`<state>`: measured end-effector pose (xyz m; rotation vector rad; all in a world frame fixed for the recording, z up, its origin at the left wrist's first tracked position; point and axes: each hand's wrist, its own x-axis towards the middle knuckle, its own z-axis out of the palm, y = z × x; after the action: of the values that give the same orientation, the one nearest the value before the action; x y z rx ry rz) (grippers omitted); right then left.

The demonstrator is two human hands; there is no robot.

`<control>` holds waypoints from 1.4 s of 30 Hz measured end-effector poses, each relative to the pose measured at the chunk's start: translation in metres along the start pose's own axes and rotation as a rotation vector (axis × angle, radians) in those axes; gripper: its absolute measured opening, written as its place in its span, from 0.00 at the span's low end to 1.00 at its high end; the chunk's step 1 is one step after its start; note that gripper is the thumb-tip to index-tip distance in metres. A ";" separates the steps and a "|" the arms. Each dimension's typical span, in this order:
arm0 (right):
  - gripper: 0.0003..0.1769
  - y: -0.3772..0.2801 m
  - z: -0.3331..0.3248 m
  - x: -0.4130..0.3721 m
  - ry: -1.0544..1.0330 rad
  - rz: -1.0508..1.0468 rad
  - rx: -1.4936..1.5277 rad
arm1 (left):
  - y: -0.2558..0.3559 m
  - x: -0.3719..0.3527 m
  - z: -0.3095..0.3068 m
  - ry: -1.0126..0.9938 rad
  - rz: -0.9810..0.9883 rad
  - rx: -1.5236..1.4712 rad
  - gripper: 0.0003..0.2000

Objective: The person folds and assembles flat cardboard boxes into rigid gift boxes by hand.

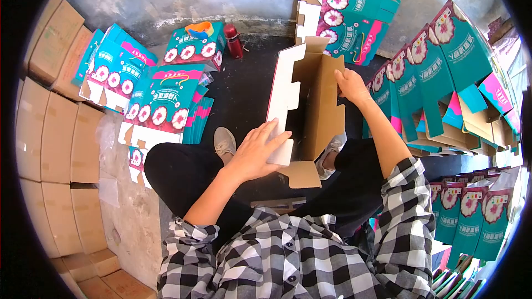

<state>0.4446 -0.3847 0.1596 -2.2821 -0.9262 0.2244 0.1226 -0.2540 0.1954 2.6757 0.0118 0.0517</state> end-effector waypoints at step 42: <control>0.39 -0.026 -0.037 -0.013 0.066 0.238 0.525 | 0.060 0.019 0.086 0.226 -0.112 -0.039 0.20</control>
<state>0.4343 -0.3985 0.2031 -1.8876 -0.4843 0.4365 0.1453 -0.3455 0.1459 2.6108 0.2290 0.3149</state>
